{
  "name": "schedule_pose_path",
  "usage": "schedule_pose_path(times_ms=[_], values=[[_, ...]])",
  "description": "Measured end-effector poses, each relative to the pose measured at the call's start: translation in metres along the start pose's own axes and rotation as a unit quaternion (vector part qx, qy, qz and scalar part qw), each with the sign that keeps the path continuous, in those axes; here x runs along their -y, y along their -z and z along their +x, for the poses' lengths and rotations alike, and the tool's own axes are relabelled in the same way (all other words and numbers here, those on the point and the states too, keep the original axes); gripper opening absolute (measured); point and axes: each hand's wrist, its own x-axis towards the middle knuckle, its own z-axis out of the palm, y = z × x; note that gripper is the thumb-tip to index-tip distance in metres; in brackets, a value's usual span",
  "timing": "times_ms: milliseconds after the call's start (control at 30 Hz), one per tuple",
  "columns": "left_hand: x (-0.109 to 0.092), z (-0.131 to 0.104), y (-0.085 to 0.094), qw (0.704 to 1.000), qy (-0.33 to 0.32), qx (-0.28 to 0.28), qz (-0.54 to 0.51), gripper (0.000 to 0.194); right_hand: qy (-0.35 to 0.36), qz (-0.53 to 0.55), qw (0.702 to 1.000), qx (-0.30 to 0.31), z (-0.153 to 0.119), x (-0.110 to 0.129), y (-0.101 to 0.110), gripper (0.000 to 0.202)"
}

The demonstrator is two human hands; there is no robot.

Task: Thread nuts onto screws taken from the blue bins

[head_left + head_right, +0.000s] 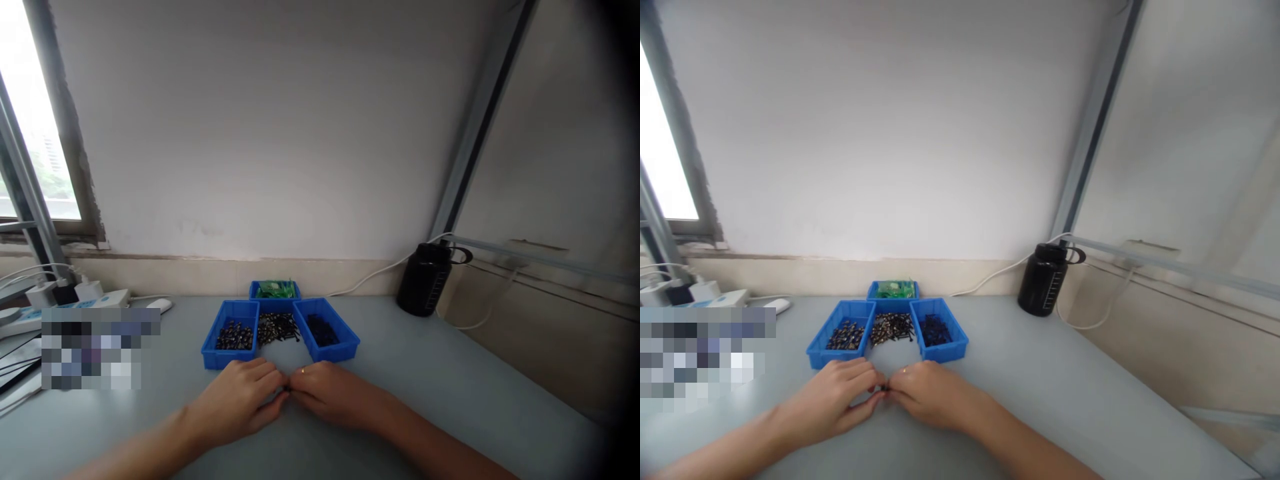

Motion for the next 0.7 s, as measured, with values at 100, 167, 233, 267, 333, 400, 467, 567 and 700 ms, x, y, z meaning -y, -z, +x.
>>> schedule_pose_path(times_ms=[100, 167, 233, 267, 333, 400, 467, 567, 700], values=[[0.0015, 0.001, 0.0002, 0.999, 0.03, 0.023, 0.022, 0.012, -0.01, -0.014, 1.0, 0.002, -0.0005, -0.0007, 0.0018, 0.027], [0.0022, 0.0014, -0.0003, 0.997, 0.054, 0.046, 0.033, 0.009, -0.015, -0.023, 1.0, -0.001, -0.0008, -0.001, 0.0027, 0.029], [0.002, 0.0017, -0.0015, 0.995, 0.061, 0.071, 0.037, 0.007, -0.01, -0.029, 1.0, 0.0, -0.0007, -0.0002, 0.003, 0.031], [0.0016, 0.0018, -0.0021, 0.994, 0.058, 0.08, 0.036, 0.007, -0.006, -0.03, 1.0, 0.003, -0.0006, 0.0005, 0.0031, 0.032], [0.0003, 0.0018, -0.0034, 0.994, 0.047, 0.089, 0.03, 0.007, -0.002, -0.026, 1.0, 0.01, -0.0002, 0.0022, 0.0035, 0.031], [-0.0005, 0.0016, -0.0043, 0.995, 0.045, 0.089, 0.027, 0.006, -0.013, -0.01, 1.0, 0.006, -0.0002, 0.0038, 0.0046, 0.029], [-0.0003, 0.0013, -0.0046, 0.995, 0.054, 0.086, 0.026, 0.006, -0.035, 0.016, 0.999, -0.009, -0.0009, 0.0047, 0.0059, 0.023], [0.0017, 0.0008, -0.0051, 0.994, 0.06, 0.084, 0.025, 0.009, -0.047, 0.048, 0.997, -0.026, -0.0026, 0.0058, 0.0066, 0.023], [0.0037, 0.0009, -0.0064, 0.994, 0.056, 0.09, 0.017, 0.005, -0.004, 0.061, 0.998, -0.002, -0.0035, 0.0082, 0.0046, 0.024]])
